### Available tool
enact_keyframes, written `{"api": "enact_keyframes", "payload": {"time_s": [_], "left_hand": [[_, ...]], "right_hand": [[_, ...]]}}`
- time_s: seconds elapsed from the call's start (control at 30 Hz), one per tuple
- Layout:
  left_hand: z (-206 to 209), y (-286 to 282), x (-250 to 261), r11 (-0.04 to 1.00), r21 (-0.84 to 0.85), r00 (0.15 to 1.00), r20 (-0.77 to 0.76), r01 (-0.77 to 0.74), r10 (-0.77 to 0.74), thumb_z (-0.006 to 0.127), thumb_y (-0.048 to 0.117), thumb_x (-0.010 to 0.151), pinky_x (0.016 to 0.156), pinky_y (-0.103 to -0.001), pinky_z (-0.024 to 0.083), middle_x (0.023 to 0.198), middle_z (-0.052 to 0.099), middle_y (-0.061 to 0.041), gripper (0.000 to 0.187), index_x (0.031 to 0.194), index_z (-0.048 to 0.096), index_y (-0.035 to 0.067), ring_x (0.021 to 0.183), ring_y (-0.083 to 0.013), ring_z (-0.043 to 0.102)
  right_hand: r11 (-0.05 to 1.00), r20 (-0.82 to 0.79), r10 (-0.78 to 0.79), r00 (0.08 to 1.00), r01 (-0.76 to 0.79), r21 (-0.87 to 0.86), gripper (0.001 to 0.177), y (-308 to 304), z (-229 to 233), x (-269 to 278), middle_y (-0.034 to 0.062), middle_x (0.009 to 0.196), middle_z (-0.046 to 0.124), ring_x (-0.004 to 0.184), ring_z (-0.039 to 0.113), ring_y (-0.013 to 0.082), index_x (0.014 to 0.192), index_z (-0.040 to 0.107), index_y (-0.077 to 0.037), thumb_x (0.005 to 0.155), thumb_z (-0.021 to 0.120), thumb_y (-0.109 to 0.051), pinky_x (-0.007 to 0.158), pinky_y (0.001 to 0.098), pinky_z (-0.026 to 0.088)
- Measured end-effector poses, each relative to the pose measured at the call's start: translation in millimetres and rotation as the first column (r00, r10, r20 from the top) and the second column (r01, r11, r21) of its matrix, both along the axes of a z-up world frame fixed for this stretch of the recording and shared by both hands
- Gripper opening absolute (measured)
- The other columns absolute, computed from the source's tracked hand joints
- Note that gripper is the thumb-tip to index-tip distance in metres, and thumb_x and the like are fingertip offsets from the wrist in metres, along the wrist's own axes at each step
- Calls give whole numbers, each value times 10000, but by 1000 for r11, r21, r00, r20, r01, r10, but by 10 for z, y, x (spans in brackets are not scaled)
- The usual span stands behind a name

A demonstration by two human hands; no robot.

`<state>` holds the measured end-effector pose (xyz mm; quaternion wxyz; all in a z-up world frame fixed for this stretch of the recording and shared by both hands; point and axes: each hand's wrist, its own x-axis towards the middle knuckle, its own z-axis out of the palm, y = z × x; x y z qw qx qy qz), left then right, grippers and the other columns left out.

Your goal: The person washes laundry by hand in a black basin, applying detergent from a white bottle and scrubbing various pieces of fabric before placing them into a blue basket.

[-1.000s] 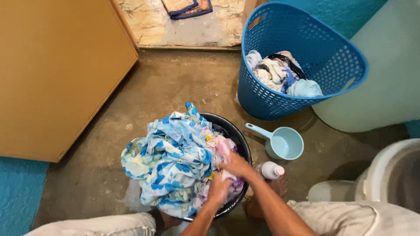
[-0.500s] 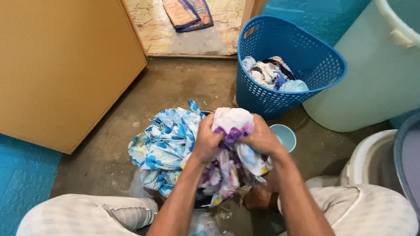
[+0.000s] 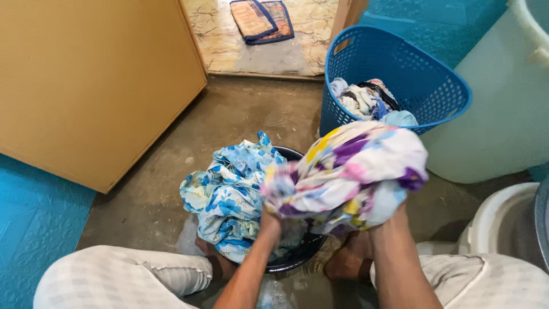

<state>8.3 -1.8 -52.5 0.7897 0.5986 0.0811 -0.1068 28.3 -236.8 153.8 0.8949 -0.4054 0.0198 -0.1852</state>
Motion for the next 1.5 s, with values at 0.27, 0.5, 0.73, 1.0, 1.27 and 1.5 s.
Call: {"api": "enact_keyframes", "payload": {"time_s": [0.27, 0.5, 0.73, 1.0, 1.27, 1.5], "left_hand": [[1057, 579, 611, 755, -651, 979, 93, -77, 179, 514, 460, 997, 990, -525, 525, 1246, 663, -113, 522, 1348, 557, 77, 1144, -313, 634], [454, 212, 160, 665, 742, 888, 360, -86, -286, 605, 72, 822, 994, -454, 510, 1243, 669, -223, 467, 1289, 606, 49, 1167, -406, 633], [-666, 244, -449, 93, 927, 715, -214, 364, -665, 588, 148, 878, 1018, -495, 449, 1176, 677, -219, 285, 1111, 684, 15, 1163, -381, 617], [-1333, 235, -233, -243, 703, 447, -640, 668, -625, 497, 180, 941, 992, -503, 507, 1297, 653, -216, 367, 1217, 697, 44, 1184, -388, 641], [-1292, 124, -98, -91, 621, 500, -701, 778, -509, 568, 204, 886, 1007, -490, 513, 1326, 639, -198, 394, 1242, 697, 97, 1212, -385, 639], [-857, -5, -29, 209, 793, 796, -475, 572, -376, 601, 455, 920, 940, -487, 531, 1073, 707, -274, 457, 1027, 753, 38, 1040, -426, 678]], "right_hand": [[988, -73, 2, 997, -13, -151, 341, 116, -561, 307, 82, 1213, 671, 1080, 636, 200, 1273, 611, -47, 939, 602, -114, 964, 348, 509], [496, -345, -382, 858, -125, -859, 416, 691, -2125, 207, 191, 1176, 709, 1097, 688, 307, 1242, 626, -18, 837, 693, -85, 973, 411, 537], [-24, -220, -181, 959, -228, -973, 731, 822, -2777, -219, 314, 1355, 501, 1231, 515, 491, 1406, 477, 32, 724, 711, -87, 1029, 521, 430], [47, -410, -122, 904, -408, -912, 639, 860, -3208, -84, 223, 1386, 541, 1180, 543, 442, 1438, 466, -20, 899, 667, -299, 997, 521, 428], [201, -580, 14, 814, -571, -796, 416, 765, -3196, 323, 217, 1195, 614, 1059, 603, 424, 1219, 587, -48, 878, 678, -269, 915, 508, 478], [201, -596, -92, 798, -571, -796, 239, 889, -2412, 200, 211, 1029, 677, 952, 656, 409, 1027, 692, -72, 860, 687, -243, 844, 497, 521]]}}
